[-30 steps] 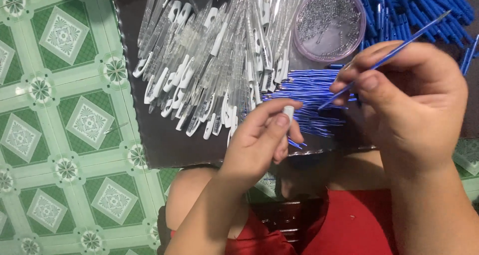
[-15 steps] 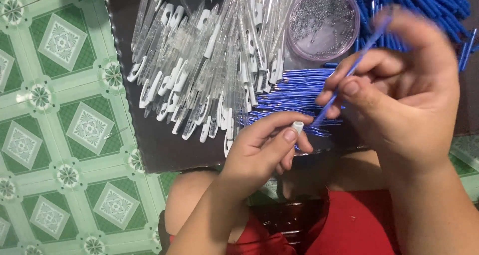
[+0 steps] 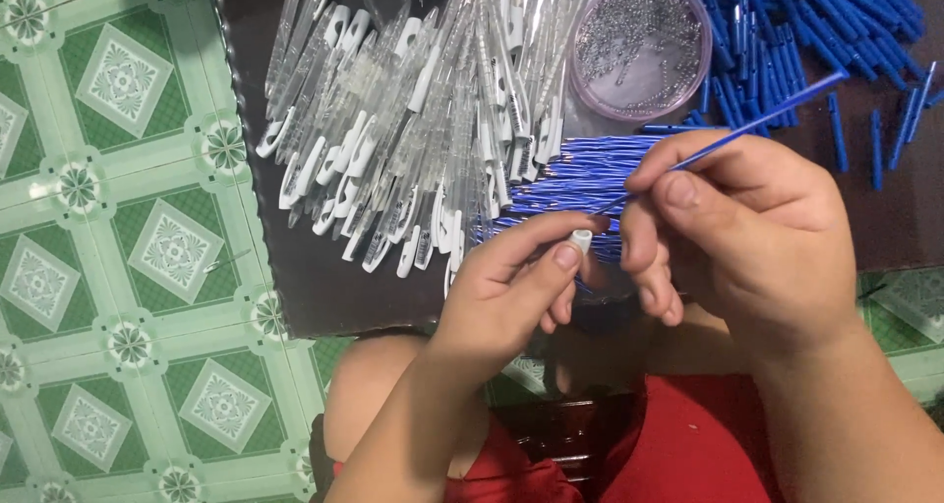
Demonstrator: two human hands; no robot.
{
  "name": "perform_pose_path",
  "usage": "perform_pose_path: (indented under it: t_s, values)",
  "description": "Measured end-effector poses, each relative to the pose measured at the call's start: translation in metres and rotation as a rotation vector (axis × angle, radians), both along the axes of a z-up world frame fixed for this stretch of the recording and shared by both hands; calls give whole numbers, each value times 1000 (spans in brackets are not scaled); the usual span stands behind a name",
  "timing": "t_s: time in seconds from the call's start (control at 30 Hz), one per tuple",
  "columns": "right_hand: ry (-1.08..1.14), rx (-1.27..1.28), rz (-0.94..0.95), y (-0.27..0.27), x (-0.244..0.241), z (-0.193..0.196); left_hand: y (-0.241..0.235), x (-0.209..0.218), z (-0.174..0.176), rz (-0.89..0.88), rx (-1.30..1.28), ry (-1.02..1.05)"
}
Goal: The person assembles pens by inserting blue ink cartridges into clear plastic pen bodies. They pick up a pen body and a cartridge, insert the cartridge, and place the assembled pen on the table, repeating this process.
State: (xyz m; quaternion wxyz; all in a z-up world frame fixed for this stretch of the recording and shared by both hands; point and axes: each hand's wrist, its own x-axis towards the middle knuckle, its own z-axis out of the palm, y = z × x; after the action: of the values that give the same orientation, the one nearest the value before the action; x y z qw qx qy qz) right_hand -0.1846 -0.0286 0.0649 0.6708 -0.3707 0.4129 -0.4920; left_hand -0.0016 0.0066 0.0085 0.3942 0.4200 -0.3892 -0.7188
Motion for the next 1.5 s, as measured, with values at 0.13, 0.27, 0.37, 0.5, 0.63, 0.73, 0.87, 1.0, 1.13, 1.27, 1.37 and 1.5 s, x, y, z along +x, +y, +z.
perform_pose_path:
  t_s: [0.13, 0.27, 0.37, 0.5, 0.63, 0.73, 0.87, 1.0, 1.13, 1.27, 1.37, 1.5]
  values:
    - [9, 18, -39, 1, 2, 2, 3, -1, -4, 11, 21, 15]
    - [56, 66, 21, 2, 4, 4, 6, -1, -16, 9, 12, -35]
    - [282, 65, 142, -3, 1, 12, 6, 1, -15, -19, -46, -38]
    - [923, -204, 567, -18, -48, 13, 6, -2, -7, -38, -71, -20]
    - [1734, -233, 231, -26, -110, -12, 11, -8, -11, -55, -24, 88]
    - [2034, -167, 286, -38, -135, -41, 9, -8, -5, -90, -55, 45]
    - [1947, -10, 325, -45, -113, -38, 6, -7, 0, -107, -56, 42]
    - [1963, -58, 357, -43, -104, -35, 5, -6, 0, -124, -14, 51]
    - [1933, 55, 436, -47, -88, -28, 5, -5, 2, -124, 9, 67]
    - [1883, -21, 415, -45, -92, -36, 6, -6, 2, -104, 15, 83]
    - [1885, -48, 360, -44, -96, -39, 4, -6, 1, -87, 54, 102]
    - [1697, -134, 117, -34, -95, -29, 5, -5, -2, -100, 74, 119]
